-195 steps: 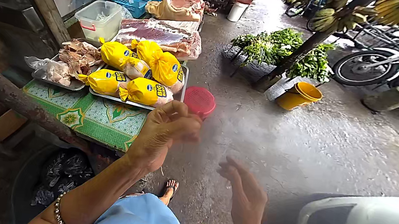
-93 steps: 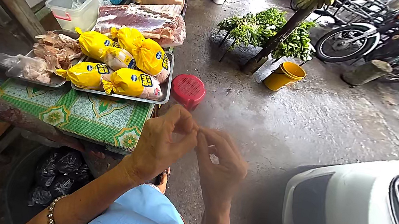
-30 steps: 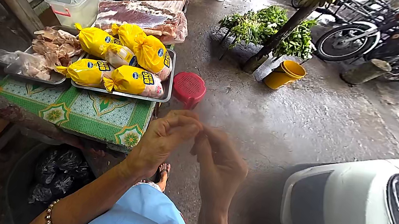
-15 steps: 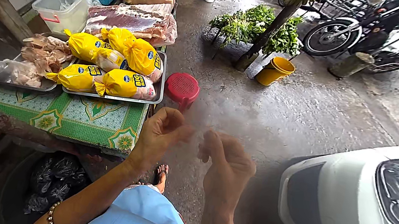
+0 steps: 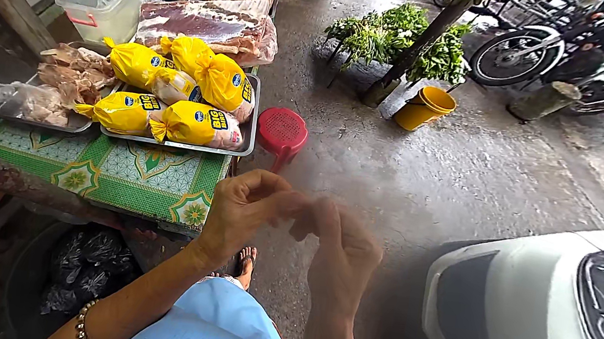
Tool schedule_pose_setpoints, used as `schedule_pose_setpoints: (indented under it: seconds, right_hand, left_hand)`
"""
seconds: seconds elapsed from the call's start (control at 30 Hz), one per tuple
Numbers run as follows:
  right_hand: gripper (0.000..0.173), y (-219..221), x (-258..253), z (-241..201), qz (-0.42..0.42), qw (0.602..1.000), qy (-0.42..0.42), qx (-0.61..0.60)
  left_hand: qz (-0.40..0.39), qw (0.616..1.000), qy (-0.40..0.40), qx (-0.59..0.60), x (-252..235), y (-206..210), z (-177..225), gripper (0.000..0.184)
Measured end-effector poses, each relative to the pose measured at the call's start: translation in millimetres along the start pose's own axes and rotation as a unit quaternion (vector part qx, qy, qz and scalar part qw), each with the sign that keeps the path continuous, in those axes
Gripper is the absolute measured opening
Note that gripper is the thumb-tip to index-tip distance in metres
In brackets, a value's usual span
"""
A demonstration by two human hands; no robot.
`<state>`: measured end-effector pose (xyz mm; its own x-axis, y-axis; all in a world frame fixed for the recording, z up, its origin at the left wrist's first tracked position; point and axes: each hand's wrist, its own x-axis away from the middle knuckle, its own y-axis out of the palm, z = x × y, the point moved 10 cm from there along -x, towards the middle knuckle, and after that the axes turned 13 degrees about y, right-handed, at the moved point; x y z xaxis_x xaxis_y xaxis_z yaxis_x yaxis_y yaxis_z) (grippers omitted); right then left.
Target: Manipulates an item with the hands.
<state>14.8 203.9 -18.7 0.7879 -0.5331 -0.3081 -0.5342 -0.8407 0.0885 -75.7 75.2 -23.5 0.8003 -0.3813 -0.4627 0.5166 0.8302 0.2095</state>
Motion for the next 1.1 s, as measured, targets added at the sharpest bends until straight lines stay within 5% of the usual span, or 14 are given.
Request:
schedule_pose_setpoints:
  seconds: [0.1,0.23,0.43,0.6,0.73,0.83,0.9,1.1]
  right_hand:
    - [0.011,3.2,-4.1,7.3,-0.038,0.996,0.026,-0.073]
    - [0.02,14.8,-6.5,10.9,-0.086,0.992,0.045,-0.083]
    - [0.015,23.5,-8.5,15.2,-0.113,0.991,0.052,-0.053]
    - [0.019,20.5,-9.4,19.7,-0.136,0.987,0.07,-0.04]
    - [0.012,22.4,-9.5,35.8,-0.145,0.967,0.136,-0.158]
    - [0.019,13.4,-12.5,50.6,-0.068,0.953,0.206,-0.209]
    - [0.025,0.2,-13.0,53.0,-0.024,0.968,0.182,-0.171]
    - [0.035,-26.5,-6.7,21.0,0.029,0.998,-0.031,-0.052]
  left_hand:
    - [-0.027,0.995,0.072,-0.07,-1.9,-4.2,8.6,0.012]
    - [-0.064,0.948,0.197,-0.242,0.9,-5.8,22.2,0.02]
    - [-0.076,0.917,0.224,-0.32,-2.6,-12.0,28.3,0.017]
    - [-0.121,0.898,0.203,-0.371,-6.7,-10.7,24.2,0.028]
    - [-0.132,0.94,0.11,-0.295,-3.0,-14.9,8.9,0.041]
    - [-0.121,0.975,0.051,-0.178,-2.8,-8.7,-6.3,0.037]
    - [-0.104,0.981,0.089,-0.135,-3.3,-6.9,-8.3,0.022]
    - [-0.119,0.982,0.097,-0.108,-4.7,11.2,-10.8,0.039]
